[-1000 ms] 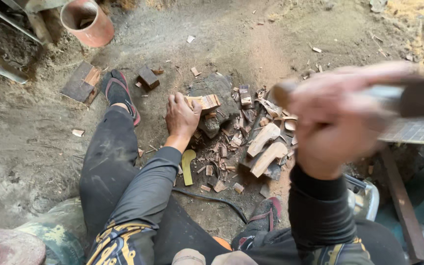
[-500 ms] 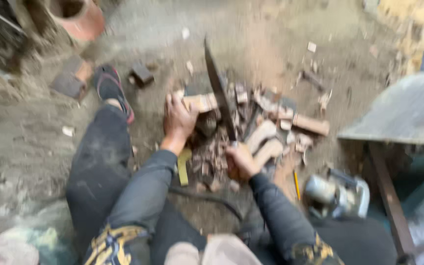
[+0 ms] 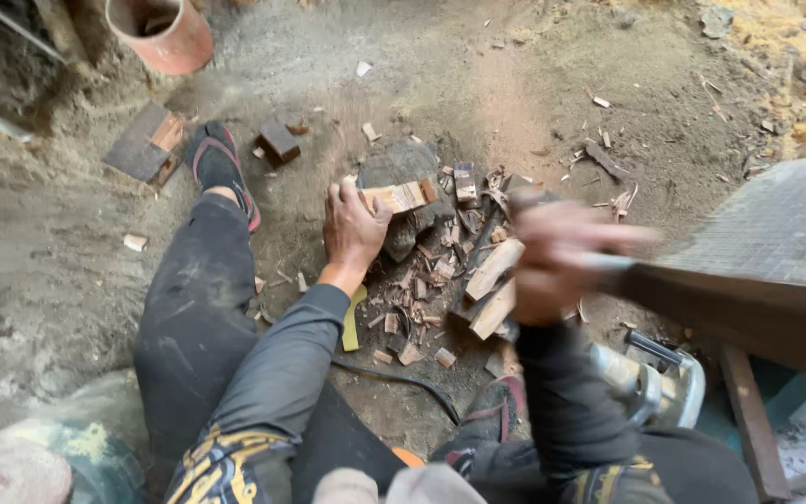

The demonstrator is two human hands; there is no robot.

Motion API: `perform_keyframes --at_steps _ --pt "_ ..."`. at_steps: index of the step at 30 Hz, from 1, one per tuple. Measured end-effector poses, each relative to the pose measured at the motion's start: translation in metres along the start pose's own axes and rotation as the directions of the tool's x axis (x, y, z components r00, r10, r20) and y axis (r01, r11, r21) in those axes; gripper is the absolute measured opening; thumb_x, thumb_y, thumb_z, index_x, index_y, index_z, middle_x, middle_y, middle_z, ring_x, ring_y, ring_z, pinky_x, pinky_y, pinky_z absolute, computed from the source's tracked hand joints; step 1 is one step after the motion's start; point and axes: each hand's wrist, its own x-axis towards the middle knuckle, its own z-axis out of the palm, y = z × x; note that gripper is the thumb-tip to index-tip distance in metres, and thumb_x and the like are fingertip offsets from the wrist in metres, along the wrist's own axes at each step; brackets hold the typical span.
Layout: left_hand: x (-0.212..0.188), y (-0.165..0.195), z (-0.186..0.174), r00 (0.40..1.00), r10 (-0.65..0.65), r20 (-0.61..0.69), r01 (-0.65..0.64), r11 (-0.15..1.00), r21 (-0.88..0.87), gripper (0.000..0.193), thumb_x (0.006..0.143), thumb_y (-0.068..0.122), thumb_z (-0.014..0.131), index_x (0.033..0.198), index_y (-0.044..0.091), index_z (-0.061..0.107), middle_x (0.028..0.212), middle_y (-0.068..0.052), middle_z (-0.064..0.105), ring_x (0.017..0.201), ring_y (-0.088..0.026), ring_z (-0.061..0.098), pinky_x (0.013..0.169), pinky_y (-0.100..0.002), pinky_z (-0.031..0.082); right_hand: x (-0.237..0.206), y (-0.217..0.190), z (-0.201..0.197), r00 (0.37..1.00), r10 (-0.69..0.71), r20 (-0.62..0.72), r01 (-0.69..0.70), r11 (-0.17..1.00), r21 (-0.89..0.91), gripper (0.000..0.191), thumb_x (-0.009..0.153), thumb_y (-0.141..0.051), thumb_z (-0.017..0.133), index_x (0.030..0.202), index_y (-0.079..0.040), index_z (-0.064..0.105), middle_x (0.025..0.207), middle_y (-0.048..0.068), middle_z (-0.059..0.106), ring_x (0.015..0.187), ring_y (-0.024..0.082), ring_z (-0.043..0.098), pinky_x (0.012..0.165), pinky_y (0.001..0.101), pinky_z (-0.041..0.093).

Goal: The person sits on the ground and uses a large knife to carve a small block of wood placed on a stump. They repeatedly strike the wood to shape it, occasionally pause to inspect the piece, and continue carving until the clip ends.

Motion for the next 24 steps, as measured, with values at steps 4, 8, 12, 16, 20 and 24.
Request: perform_keyframes --at_steps 4,8,12,16,20,24 --pt "-0.005 0.007 0.007 0.967 0.187 -0.172 -0.185 0.982 0.026 0.045 0.090 0.037 0.062 0.110 0.000 0.046 0.109 -0.025 0.049 0.098 -0.043 0.060 0.080 -0.052 0.055 -0.143 0.077 -0.029 0.589 0.792 0.157 -0.486 0.503 -0.714 0.017 0.084 -0.009 0.060 0.098 -0.004 0.066 0.068 0.009 0.065 0.058 0.020 0.061 0.056 0.0358 0.050" --pt "-0.015 0.004 0.004 0.972 0.148 -0.185 -0.180 0.969 -0.169 0.055 0.091 0.032 0.062 0.132 -0.002 0.047 0.117 -0.026 0.053 0.097 -0.049 0.061 0.079 -0.057 0.053 -0.191 0.075 -0.076 0.433 0.901 0.038 -0.653 0.342 -0.676 0.011 0.082 -0.012 0.062 0.091 -0.006 0.064 0.059 0.008 0.062 0.050 0.022 0.058 0.049 0.0357 0.047" --pt "-0.017 -0.002 -0.007 0.982 0.081 -0.173 -0.105 0.986 -0.132 0.045 0.092 0.035 0.064 0.120 0.003 0.049 0.110 -0.021 0.056 0.092 -0.046 0.063 0.077 -0.056 0.052 -0.157 0.060 -0.066 0.174 0.985 0.000 -0.853 0.150 -0.500 0.005 0.081 -0.009 0.064 0.078 -0.008 0.059 0.057 0.000 0.053 0.046 0.014 0.048 0.042 0.0305 0.037" --pt "-0.020 0.001 -0.009 0.990 -0.121 -0.077 0.106 0.979 -0.173 0.039 0.094 0.037 0.058 0.106 0.003 0.044 0.104 -0.020 0.052 0.082 -0.039 0.066 0.068 -0.051 0.055 -0.087 0.031 -0.016 0.635 0.614 0.468 -0.320 0.761 -0.565 0.025 0.092 -0.009 0.071 0.071 -0.011 0.056 0.076 -0.004 0.052 0.065 0.008 0.052 0.052 0.0247 0.046" --pt "-0.024 0.001 -0.005 0.969 -0.017 -0.245 -0.006 0.996 -0.094 0.038 0.093 0.034 0.062 0.106 0.002 0.045 0.106 -0.021 0.053 0.084 -0.041 0.065 0.069 -0.053 0.053 -0.003 -0.032 -0.001 0.756 0.520 0.398 -0.468 0.854 -0.227 0.019 0.097 -0.003 0.059 0.081 -0.012 0.053 0.061 -0.002 0.054 0.045 0.008 0.049 0.042 0.0245 0.042" --pt "-0.021 -0.007 -0.004 0.983 -0.030 -0.182 0.013 0.996 -0.090 0.039 0.096 0.036 0.060 0.105 0.002 0.043 0.104 -0.020 0.052 0.081 -0.037 0.066 0.066 -0.050 0.055 0.025 -0.035 -0.006 0.977 -0.076 0.199 0.043 0.986 0.162 0.014 0.095 -0.002 0.055 0.084 -0.010 0.057 0.065 0.001 0.058 0.053 0.011 0.054 0.050 0.0293 0.046"
